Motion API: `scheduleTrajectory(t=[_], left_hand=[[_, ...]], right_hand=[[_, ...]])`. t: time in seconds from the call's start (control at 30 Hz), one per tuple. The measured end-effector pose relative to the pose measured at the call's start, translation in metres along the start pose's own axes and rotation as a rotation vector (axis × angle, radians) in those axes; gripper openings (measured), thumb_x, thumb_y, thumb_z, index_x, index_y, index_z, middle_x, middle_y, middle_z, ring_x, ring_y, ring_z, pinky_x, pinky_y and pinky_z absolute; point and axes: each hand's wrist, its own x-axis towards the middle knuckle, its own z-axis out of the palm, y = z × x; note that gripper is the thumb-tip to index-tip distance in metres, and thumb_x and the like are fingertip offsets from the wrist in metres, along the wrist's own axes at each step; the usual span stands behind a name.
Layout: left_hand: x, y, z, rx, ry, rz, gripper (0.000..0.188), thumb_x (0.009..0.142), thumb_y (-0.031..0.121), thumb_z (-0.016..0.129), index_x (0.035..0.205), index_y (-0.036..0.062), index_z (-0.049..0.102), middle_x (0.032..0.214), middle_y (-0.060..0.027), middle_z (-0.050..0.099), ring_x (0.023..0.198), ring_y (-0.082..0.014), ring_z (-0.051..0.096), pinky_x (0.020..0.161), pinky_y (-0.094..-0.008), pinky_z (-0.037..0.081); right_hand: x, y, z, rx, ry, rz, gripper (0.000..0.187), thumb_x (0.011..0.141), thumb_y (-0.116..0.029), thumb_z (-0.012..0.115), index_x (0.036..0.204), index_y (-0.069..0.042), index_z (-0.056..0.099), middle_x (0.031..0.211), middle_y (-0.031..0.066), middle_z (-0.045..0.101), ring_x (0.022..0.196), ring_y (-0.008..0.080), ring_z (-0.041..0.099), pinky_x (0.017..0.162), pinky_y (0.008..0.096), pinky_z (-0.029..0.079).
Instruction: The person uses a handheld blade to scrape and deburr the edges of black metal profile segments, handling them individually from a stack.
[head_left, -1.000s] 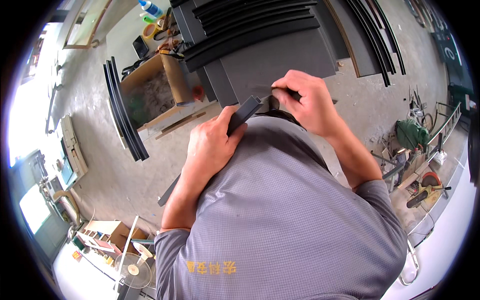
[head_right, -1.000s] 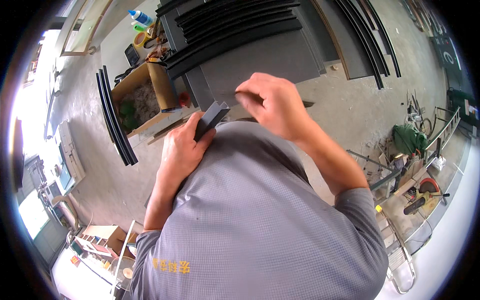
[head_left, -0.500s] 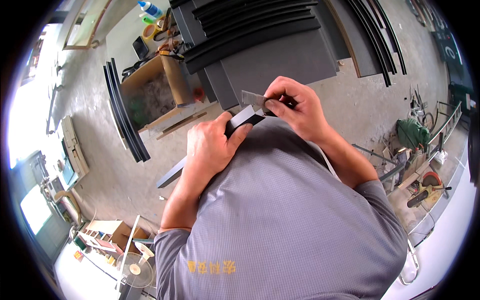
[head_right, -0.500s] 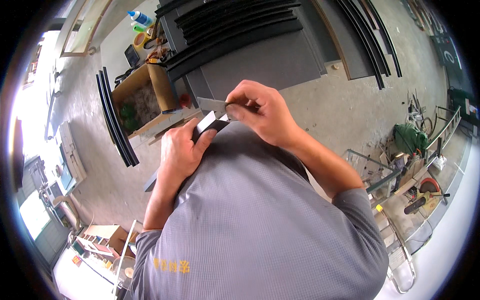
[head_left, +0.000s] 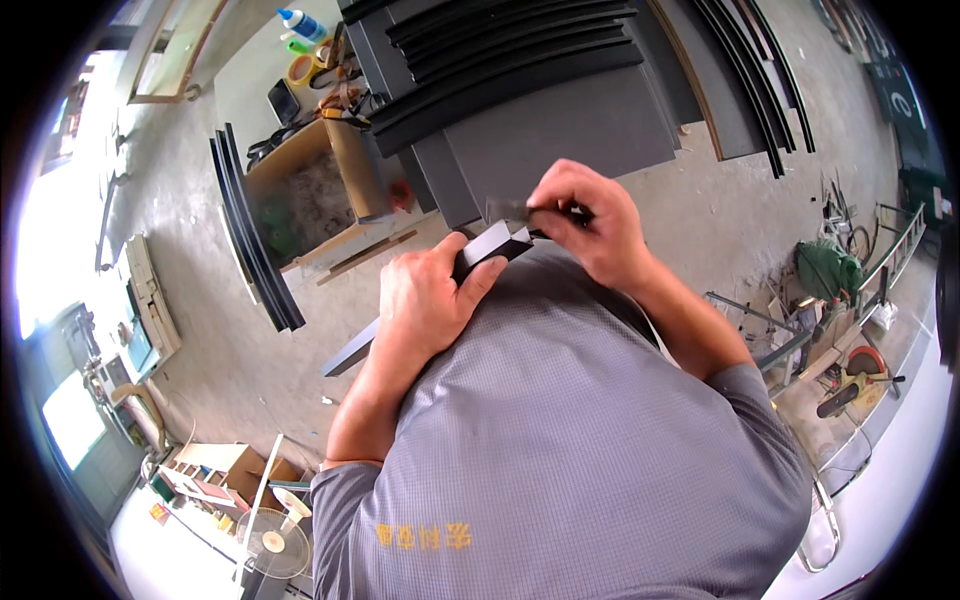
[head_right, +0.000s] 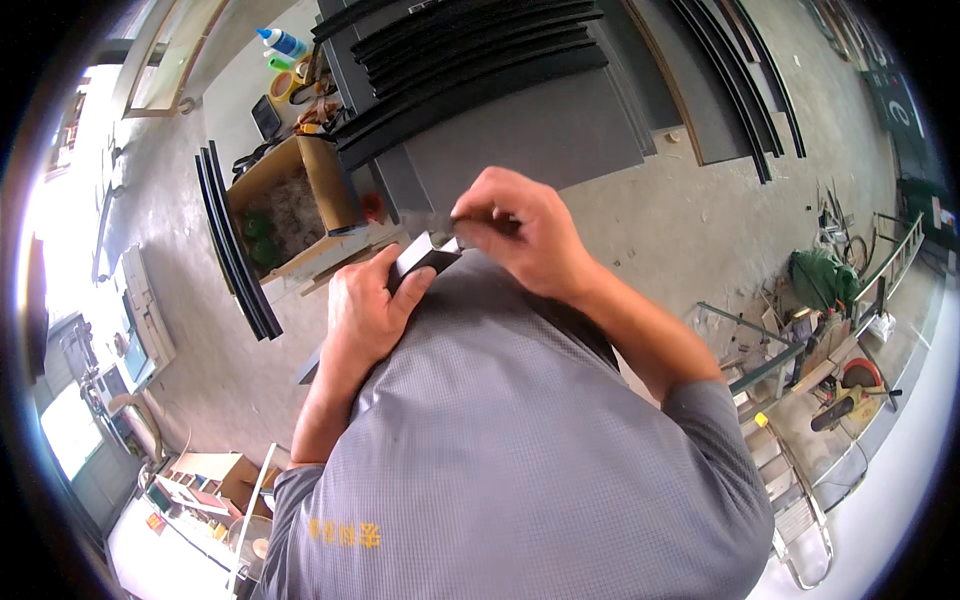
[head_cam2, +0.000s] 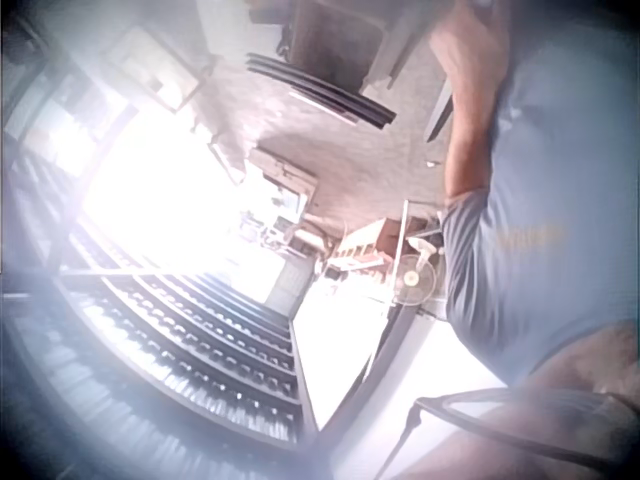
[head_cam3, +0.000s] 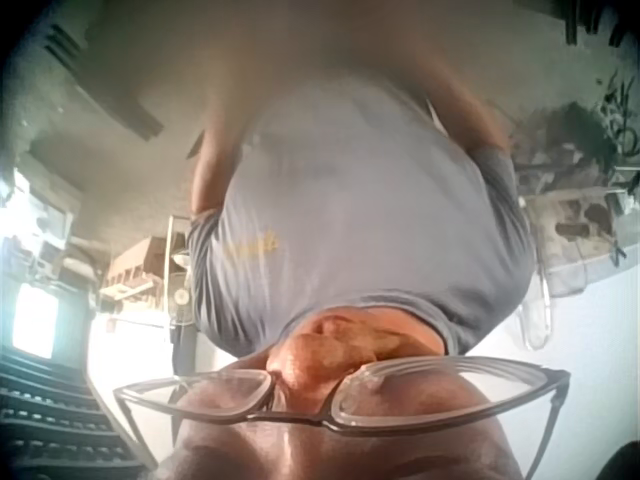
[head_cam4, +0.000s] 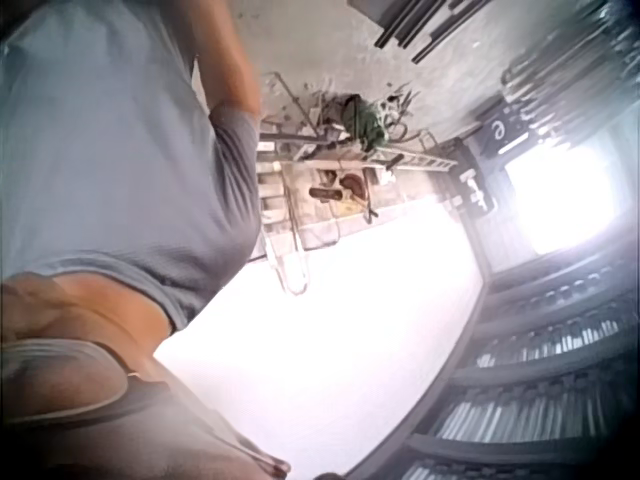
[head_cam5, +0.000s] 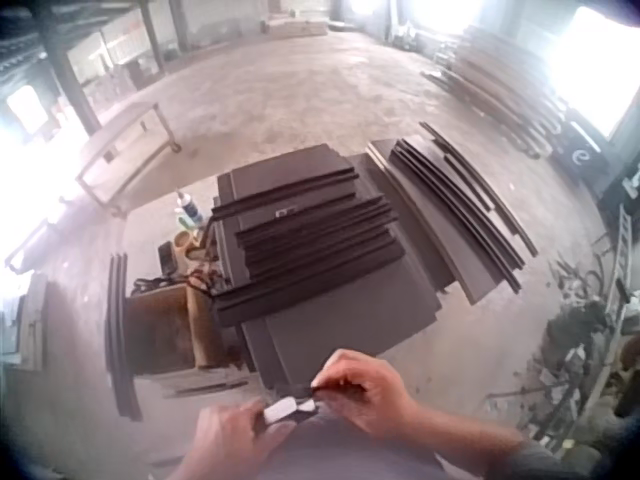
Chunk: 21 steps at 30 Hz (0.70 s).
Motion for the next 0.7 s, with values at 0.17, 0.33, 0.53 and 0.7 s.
scheduleTrajectory(t=[0.17,0.33,0.53,0.7], left_hand=[[0.008,-0.003,-0.008,-0.072,-0.057,-0.093,0.051,0.1,0.051,0.065,0.097,0.0004,0.07,0.07,-0.0188,0.068,0.069,-0.0387,0.069,0.068,-0.0458,0.054],[0.031,-0.019,-0.028,-0.476,-0.42,-0.375,0.054,0.109,0.05,0.052,0.106,-0.0015,0.068,0.072,-0.0085,0.067,0.066,-0.017,0.067,0.068,-0.033,0.052],[0.029,-0.03,-0.013,-0.582,-0.505,-0.344,0.059,0.11,0.054,0.05,0.106,-0.0017,0.068,0.073,-0.0049,0.065,0.065,-0.013,0.061,0.064,-0.0307,0.048],[0.027,-0.03,-0.007,-0.597,-0.497,-0.343,0.057,0.11,0.053,0.051,0.107,-0.0017,0.068,0.073,-0.0042,0.064,0.064,-0.0117,0.059,0.064,-0.0294,0.047]], right_hand=[[0.01,0.016,-0.003,-0.259,0.137,0.054,0.013,0.088,0.003,0.078,0.098,-0.002,0.072,0.092,0.0064,0.066,0.078,0.0156,0.062,0.068,0.029,0.049],[0.011,0.0,-0.012,-0.382,0.209,-0.119,0.01,0.087,0.001,0.078,0.094,-0.004,0.073,0.086,0.0073,0.067,0.076,0.0258,0.068,0.066,0.0344,0.055],[0.001,-0.009,-0.001,-0.573,0.093,-0.201,0.016,0.081,0.0,0.079,0.093,-0.007,0.072,0.087,0.0056,0.067,0.08,0.0265,0.068,0.067,0.0363,0.055],[0.002,-0.002,-0.005,-0.729,0.106,-0.208,0.014,0.081,-0.005,0.08,0.09,-0.009,0.07,0.086,0.0029,0.065,0.08,0.0244,0.067,0.068,0.0364,0.055]])
